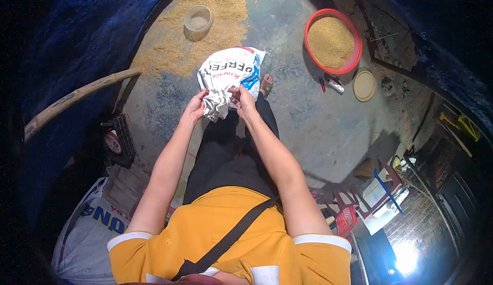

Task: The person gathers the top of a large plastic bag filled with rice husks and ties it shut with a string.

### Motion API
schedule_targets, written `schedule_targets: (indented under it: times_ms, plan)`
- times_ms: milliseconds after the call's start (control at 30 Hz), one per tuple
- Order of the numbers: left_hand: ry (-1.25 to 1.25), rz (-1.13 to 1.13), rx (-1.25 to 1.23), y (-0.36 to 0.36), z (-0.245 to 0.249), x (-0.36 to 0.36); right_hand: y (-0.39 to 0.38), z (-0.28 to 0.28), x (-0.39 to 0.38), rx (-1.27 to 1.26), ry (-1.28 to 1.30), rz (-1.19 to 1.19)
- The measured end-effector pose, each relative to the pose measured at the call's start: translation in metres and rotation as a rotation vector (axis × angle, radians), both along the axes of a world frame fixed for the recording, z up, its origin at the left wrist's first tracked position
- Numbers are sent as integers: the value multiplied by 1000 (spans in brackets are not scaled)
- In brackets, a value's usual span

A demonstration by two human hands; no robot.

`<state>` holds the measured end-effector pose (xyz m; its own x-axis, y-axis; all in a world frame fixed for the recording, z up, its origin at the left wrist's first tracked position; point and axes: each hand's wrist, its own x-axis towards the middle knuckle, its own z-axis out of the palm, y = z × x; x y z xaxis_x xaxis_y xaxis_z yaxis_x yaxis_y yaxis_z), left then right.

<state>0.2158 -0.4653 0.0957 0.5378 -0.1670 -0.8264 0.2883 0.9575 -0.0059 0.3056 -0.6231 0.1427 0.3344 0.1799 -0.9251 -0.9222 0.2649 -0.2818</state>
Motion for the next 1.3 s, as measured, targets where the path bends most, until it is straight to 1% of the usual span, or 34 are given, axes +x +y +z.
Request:
schedule_targets:
  times_ms: [33, 100, 133, 167, 200, 233, 300, 333, 400, 500, 533, 667, 767, 867, 933, 1000, 1033, 1067, 1100, 1133, 1167, 1233, 1267, 1300]
  plan:
    - [-5, 33, 30, -1, 6, 3, -4, -8, -4, 1, 0, 3]
    - [-9, 74, 65, -3, 9, 6, -7, -15, -7, 271, 106, -208]
    - [20, 122, 75, -5, 5, 9, -5, -15, -6, 274, 107, -202]
    - [51, 169, 85, -5, 1, 13, -2, -15, -4, 252, 163, -209]
    - [100, 196, 90, -4, -23, 8, 2, -10, -2, 228, 220, -220]
    - [100, 194, 92, -4, -22, 9, 6, -5, 1, 204, 275, -233]
    - [254, 255, 68, -7, -19, 13, 15, 6, 9, 162, 268, -200]
    - [257, 254, 66, -8, -5, 19, 17, 6, 9, 118, 263, -163]
    - [376, 231, -25, -6, 15, 33, 16, 6, 4, 129, 265, -178]
    - [416, 261, 10, 0, 0, 38, 14, 6, -3, 128, 260, -181]
    - [474, 302, 29, 0, -5, 38, 12, 10, -4, 124, 260, -179]
    - [439, 333, 6, 1, -30, 32, 4, 16, -6, 121, 229, -119]
    - [406, 313, 19, 3, -34, 31, 1, 15, -9, 140, 223, -98]
    - [464, 327, 33, 0, -32, 35, -4, 17, -9, 149, 227, -81]
    - [428, 253, 43, -1, -24, 36, -8, 15, -11, 159, 231, -68]
    - [380, 233, 81, -7, -19, 32, -12, 11, -15, 126, 267, -83]
    - [333, 210, 119, -9, -29, 27, -14, 5, -16, 129, 267, -84]
    - [356, 133, 123, -4, -40, 20, -15, -1, -16, 102, 287, -76]
    - [355, 128, 122, 4, -38, 19, -15, -5, -13, 73, 307, -69]
    - [151, -185, 395, 12, -37, 16, -13, -9, -12, 7, 246, -42]
    - [-62, -498, 662, 17, -35, 16, -13, -14, -7, 8, 246, -47]
    - [15, -629, 641, 33, 23, 43, -7, -12, 9, 19, 162, -6]
    - [8, -685, 668, 39, 32, 50, -1, -11, 15, -9, 82, 54]
    - [-2, -743, 693, 45, 31, 58, 5, -11, 17, -8, 82, 47]
